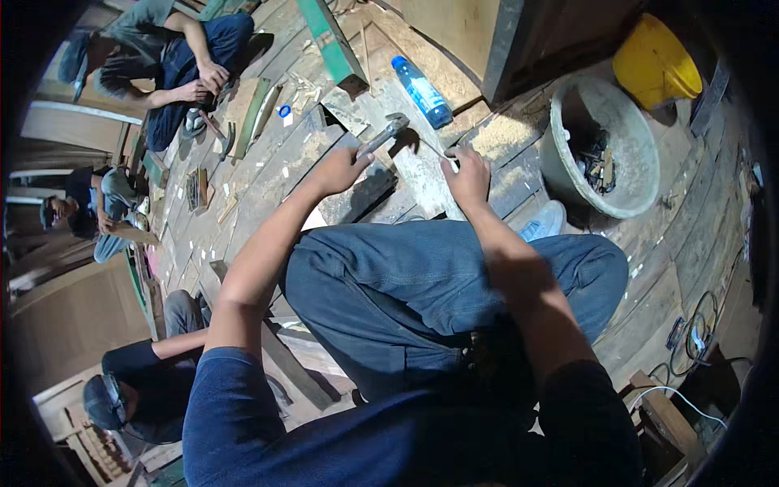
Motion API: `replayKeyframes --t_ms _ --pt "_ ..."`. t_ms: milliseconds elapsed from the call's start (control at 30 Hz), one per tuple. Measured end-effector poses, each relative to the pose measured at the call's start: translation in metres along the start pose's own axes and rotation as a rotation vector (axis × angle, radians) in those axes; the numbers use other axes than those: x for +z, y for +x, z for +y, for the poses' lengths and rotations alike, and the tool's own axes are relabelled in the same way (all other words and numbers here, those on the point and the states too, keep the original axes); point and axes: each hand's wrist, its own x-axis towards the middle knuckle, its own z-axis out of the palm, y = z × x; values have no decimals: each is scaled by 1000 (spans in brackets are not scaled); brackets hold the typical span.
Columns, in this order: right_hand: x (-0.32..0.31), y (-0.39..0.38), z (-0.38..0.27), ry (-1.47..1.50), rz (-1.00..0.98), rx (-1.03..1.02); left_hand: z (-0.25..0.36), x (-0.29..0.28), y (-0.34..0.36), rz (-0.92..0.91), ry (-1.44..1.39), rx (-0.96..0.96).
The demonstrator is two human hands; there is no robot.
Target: The person hammers nails into a piece of wood using a hammer, sets the hammer down, and retrieves items from a bucket by hand.
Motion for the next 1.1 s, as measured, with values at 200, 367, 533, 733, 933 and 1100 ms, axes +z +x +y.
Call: replayKeyframes --t_ms 200,367,533,733,933,1100 --pt "-26 13 -3 -8 -253 211 -7 3 3 56 89 102" --pt "-28 10 -14 -90 -314 181 7 -2 -3 -28 198 65" --pt "-20 22 -9 -220 -345 234 12 0 -1 -45 241 124" --pt "-75 34 11 -28 -275 124 27 -7 -3 -125 360 170" --pt "-154 31 -30 307 -342 245 4 -7 -4 -162 418 98" --pt "-181 8 -38 304 -272 278 8 -4 -5 -114 516 122"
